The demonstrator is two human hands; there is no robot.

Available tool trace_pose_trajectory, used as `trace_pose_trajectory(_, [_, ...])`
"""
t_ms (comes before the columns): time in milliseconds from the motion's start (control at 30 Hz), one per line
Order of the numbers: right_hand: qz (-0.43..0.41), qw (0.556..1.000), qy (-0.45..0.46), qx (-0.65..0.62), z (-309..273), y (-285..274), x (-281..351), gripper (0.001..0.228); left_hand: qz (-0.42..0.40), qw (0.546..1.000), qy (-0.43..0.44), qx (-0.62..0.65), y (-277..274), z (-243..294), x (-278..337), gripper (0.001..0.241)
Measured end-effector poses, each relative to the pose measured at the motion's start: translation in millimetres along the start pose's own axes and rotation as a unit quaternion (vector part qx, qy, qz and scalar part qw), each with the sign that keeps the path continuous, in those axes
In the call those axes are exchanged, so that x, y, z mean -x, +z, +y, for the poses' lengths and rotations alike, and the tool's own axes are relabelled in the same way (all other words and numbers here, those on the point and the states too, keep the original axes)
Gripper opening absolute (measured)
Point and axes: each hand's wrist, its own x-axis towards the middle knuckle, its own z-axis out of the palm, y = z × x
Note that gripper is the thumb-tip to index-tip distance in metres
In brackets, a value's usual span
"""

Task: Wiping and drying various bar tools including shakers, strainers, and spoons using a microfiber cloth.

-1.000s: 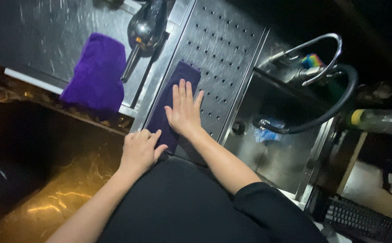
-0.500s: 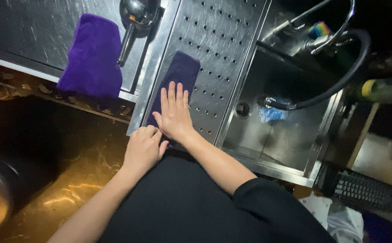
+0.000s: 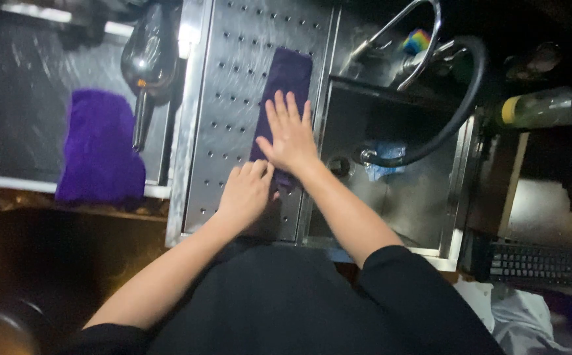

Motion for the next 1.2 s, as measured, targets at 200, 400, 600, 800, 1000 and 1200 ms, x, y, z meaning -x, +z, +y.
trace_pose_trajectory(200, [-0.197,0.976,0.09,0.036,68,-59,-98,0.081,0.184,0.976,-0.016,-0.117,19,-17,-126,0.078])
trace_pose_trajectory(400, [-0.15,0.986,0.054,0.039,102,-38,-114,0.08,0.148,0.982,-0.024,-0.117,20,-31,-161,0.083])
trace_pose_trajectory(600, [-0.137,0.984,0.077,0.089,53,-23,-44,0.086,0.2,0.968,0.047,-0.143,20,-15,-79,0.081])
trace_pose_trajectory(800, [0.029,0.998,-0.045,0.015,-26,-10,68,0.088,-0.004,0.996,0.064,-0.068,2,31,41,0.035])
trace_pose_trajectory(1000, [-0.006,0.999,-0.04,0.009,-86,-26,142,0.085,-0.125,0.98,0.089,0.129,29,23,89,0.051])
trace_pose_trajectory(1200, [-0.032,0.999,0.003,0.006,-105,-24,154,0.085,-0.1,0.971,0.072,0.207,24,18,118,0.045])
